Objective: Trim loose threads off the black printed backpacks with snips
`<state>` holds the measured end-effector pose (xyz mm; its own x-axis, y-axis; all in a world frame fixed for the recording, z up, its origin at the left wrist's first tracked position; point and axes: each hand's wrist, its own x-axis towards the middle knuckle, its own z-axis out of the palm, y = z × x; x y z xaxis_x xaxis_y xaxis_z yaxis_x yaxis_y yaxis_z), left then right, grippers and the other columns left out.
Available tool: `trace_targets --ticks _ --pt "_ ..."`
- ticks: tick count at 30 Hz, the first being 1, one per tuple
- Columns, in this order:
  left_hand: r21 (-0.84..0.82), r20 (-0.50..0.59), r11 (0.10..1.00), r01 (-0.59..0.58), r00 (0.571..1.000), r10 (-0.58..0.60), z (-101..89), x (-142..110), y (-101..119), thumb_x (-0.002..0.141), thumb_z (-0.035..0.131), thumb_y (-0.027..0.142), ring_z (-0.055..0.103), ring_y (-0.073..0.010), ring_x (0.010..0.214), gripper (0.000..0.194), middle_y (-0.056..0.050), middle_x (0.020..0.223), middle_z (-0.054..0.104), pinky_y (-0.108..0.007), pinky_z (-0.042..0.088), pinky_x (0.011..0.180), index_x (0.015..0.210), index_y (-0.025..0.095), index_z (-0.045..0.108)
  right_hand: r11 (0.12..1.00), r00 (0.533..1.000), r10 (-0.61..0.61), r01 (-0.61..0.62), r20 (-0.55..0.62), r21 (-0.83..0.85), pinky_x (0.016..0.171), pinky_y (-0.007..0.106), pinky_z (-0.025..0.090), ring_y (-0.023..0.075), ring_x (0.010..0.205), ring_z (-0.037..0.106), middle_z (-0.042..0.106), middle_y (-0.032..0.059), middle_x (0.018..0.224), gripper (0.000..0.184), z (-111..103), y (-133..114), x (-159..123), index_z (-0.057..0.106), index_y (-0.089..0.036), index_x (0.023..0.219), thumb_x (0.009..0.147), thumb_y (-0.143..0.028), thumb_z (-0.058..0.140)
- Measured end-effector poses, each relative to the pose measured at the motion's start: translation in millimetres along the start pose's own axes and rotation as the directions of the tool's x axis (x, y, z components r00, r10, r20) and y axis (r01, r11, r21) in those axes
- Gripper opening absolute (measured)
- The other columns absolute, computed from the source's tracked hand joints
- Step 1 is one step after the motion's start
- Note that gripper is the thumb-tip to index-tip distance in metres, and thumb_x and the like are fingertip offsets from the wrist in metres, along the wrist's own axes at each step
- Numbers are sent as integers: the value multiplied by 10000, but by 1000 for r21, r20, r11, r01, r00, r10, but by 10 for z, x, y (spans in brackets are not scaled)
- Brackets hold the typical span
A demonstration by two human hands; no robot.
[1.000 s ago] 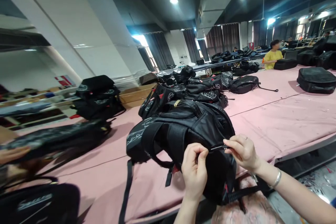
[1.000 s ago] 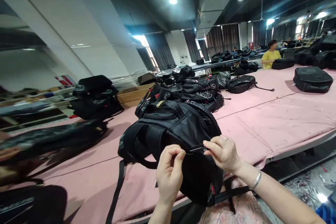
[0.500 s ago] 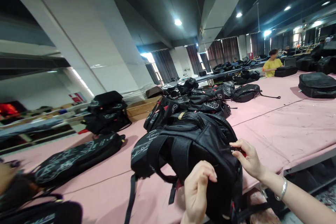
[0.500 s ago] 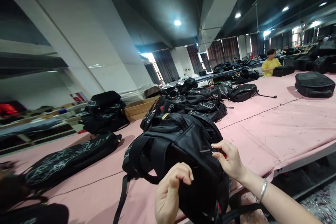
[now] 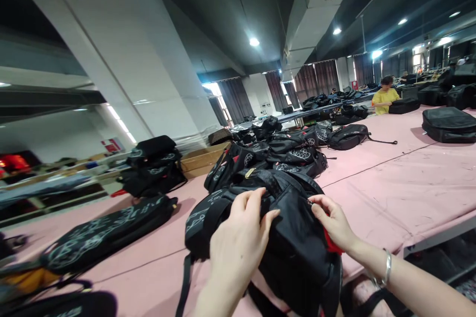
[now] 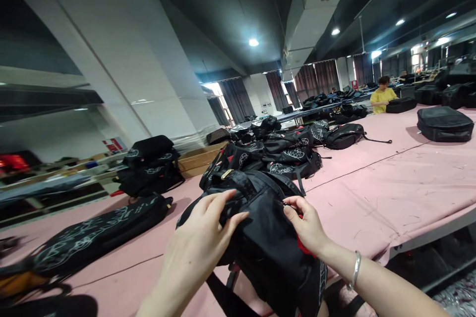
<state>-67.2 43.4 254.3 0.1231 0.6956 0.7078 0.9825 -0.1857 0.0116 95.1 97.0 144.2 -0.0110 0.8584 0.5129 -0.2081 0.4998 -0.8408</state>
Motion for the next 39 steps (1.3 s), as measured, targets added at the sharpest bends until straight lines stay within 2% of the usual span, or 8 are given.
trace_targets --ticks 5,9,12,18,27,31,35,39 --pt "-17 225 998 54 973 -48 -62 163 -101 767 546 378 616 -189 725 181 -25 816 646 -274 441 615 818 219 614 998 999 -39 38 -15 -53 715 257 464 152 811 573 614 25 872 225 121 -30 3 571 -186 946 827 -373 528" --pt "19 296 1000 7 955 -12 -44 260 -82 789 498 323 599 -188 697 178 -23 730 643 -262 377 562 672 215 577 980 997 -73 72 -1 -188 672 240 463 153 816 586 626 21 889 188 153 -74 25 571 -194 931 817 -340 538" --pt "97 256 995 -18 967 -8 15 277 -36 824 432 284 592 -189 674 208 -33 733 631 -264 346 541 663 204 538 944 991 -132 129 9 -303 660 235 456 146 784 589 630 13 865 156 160 -121 43 575 -200 920 818 -312 536" --pt "2 64 1000 9 998 -9 152 187 -33 850 387 278 578 -175 672 203 -23 727 609 -263 373 563 703 197 499 845 968 -245 238 49 -479 645 237 433 149 758 584 633 12 831 113 161 -204 79 581 -208 874 844 -288 508" --pt "-20 -28 997 -69 997 68 176 103 -37 863 364 285 554 -154 633 225 -15 708 590 -256 362 538 705 200 500 776 946 -308 313 104 -548 669 240 433 154 764 595 642 22 823 119 254 -280 140 580 -211 850 863 -275 481" --pt "-157 -86 983 -94 993 82 163 66 -38 862 377 291 537 -148 633 212 -8 694 563 -253 375 554 698 203 479 801 948 -304 306 89 -514 654 236 431 150 734 591 635 13 787 122 231 -284 145 580 -211 801 857 -267 487" --pt "-370 -176 928 -55 984 -12 158 92 -340 872 358 315 526 -145 659 263 -7 672 538 -263 416 635 669 206 486 876 958 -277 282 68 -391 638 228 449 142 732 589 623 15 806 113 162 -224 -28 570 -207 873 855 -279 485" --pt "-307 -266 925 225 913 -311 328 196 -1016 873 314 398 543 -219 920 337 -67 876 603 -365 424 822 799 198 575 819 919 -327 393 222 -419 611 264 471 164 678 575 617 42 836 393 168 -85 -407 500 -198 1119 769 -346 599"
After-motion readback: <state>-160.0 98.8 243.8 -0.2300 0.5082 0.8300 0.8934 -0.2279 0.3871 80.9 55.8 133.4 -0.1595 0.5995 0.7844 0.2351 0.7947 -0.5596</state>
